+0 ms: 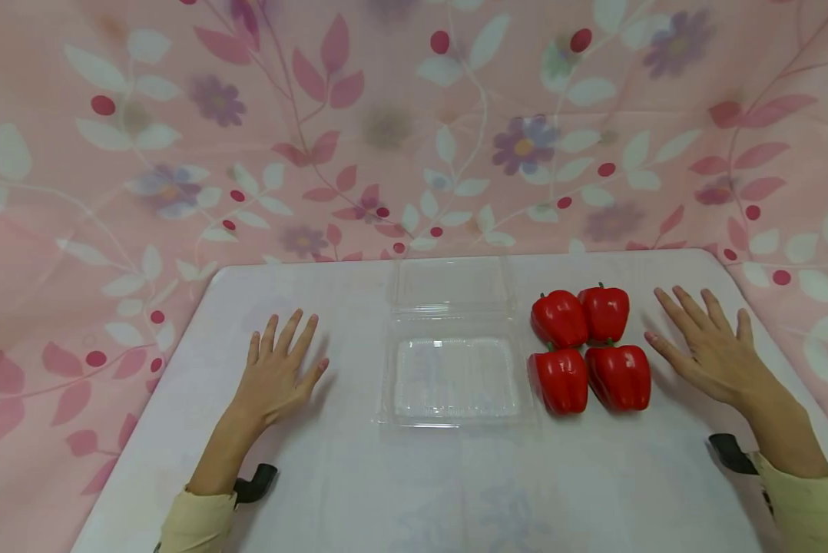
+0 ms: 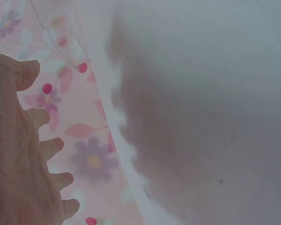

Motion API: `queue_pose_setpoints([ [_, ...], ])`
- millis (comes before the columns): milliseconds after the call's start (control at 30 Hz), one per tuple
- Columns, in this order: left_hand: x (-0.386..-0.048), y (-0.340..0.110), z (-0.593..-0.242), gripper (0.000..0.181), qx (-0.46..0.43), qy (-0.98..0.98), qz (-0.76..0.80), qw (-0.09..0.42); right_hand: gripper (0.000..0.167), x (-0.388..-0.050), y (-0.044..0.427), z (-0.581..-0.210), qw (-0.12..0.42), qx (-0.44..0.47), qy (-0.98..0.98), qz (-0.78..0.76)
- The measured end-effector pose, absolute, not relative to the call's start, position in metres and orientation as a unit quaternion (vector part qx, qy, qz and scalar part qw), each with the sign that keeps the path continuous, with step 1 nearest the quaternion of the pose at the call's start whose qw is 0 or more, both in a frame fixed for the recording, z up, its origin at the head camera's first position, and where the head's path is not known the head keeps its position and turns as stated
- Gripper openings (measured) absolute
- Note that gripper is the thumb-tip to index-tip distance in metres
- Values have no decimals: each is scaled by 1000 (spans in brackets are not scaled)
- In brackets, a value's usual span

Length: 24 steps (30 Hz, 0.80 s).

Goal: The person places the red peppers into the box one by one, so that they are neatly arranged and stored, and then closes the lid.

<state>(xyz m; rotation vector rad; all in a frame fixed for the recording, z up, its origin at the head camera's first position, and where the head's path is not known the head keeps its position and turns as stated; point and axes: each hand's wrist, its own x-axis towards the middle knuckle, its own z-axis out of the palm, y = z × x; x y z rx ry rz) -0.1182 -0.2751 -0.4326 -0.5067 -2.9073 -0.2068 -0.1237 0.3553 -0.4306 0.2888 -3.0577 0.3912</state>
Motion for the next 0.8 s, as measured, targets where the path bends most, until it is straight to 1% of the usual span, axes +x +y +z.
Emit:
queue_pose_setpoints([
  [200, -118, -271, -431, 74, -179, -976, -87, 85, 85, -122, 354, -425, 31, 106, -984, 139],
  [400, -115, -265, -429, 76, -200, -971, -103, 81, 85, -118, 352, -421, 28, 113, -981, 155],
  [633, -115, -260, -428, 77, -237, -958, -125, 105, 85, -114, 351, -419, 26, 124, -976, 179],
  [800, -113, -256, -426, 77, -232, -955, -162, 87, 83, -112, 350, -417, 24, 133, -971, 197],
])
